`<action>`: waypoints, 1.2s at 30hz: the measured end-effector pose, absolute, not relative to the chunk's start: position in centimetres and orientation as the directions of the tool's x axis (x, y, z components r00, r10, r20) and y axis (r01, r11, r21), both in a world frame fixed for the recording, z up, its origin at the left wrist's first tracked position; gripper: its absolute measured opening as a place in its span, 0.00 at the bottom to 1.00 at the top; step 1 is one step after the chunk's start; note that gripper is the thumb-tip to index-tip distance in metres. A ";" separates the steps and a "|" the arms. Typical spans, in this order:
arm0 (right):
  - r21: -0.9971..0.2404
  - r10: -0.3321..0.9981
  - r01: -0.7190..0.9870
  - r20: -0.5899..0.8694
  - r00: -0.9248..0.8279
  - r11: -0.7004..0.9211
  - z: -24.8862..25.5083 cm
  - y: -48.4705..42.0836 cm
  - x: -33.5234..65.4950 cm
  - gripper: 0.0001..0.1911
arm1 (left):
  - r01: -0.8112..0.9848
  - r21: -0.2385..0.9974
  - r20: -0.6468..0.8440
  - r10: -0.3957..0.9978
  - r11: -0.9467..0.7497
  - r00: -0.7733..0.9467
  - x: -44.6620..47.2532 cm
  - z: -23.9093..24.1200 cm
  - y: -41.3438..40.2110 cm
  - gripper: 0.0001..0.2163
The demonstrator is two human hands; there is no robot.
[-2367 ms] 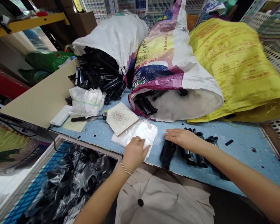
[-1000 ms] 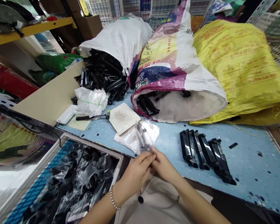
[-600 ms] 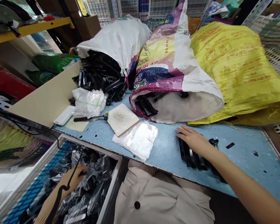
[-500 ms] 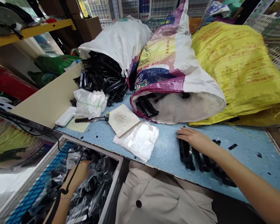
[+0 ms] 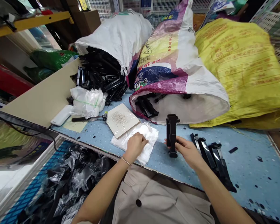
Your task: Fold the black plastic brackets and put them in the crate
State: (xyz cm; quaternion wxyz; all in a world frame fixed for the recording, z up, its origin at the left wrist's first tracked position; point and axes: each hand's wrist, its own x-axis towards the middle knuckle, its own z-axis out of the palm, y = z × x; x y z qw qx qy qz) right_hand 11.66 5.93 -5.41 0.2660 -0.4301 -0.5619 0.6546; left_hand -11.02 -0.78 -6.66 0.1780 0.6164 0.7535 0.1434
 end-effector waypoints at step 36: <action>-0.712 0.828 -0.450 -0.351 -0.437 -0.539 -4.9 3.2 1.7 0.14 | 0.701 0.713 0.130 0.976 0.031 -0.176 -14.7 -4.5 -2.1 0.22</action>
